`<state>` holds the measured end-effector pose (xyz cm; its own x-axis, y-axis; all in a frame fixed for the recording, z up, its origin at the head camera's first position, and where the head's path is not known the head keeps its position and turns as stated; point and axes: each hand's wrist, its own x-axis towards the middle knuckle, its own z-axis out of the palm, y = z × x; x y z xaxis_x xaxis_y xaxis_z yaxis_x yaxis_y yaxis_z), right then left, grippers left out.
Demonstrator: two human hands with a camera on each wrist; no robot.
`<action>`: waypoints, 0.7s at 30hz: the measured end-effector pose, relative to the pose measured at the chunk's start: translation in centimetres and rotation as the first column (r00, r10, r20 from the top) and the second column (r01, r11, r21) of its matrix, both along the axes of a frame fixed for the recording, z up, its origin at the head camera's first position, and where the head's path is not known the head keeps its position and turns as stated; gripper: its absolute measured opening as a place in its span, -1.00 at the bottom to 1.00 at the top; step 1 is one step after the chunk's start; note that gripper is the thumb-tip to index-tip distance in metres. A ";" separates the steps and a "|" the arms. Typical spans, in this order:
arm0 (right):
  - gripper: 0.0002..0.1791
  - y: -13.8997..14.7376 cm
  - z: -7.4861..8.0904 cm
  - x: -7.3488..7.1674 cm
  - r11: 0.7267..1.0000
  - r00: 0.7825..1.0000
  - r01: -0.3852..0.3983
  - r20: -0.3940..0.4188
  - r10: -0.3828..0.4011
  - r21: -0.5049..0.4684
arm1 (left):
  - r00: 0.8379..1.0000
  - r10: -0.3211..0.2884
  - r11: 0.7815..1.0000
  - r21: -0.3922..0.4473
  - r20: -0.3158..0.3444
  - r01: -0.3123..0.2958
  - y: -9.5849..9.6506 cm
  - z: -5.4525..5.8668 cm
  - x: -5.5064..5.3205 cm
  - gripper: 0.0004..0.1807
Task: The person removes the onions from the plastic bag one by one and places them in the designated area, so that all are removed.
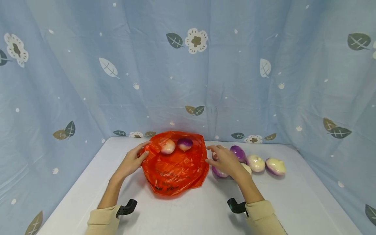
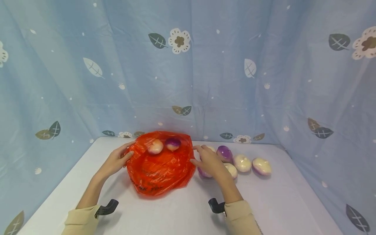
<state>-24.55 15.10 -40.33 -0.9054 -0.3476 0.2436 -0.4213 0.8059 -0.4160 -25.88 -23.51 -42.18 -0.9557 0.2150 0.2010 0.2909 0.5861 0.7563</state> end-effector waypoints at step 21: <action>-0.37 -5.1 -0.6 -1.5 0.998 0.994 -0.065 0.083 0.065 -0.008 | 1.000 -0.009 0.999 0.043 0.027 0.008 0.2 -0.3 0.0 -0.46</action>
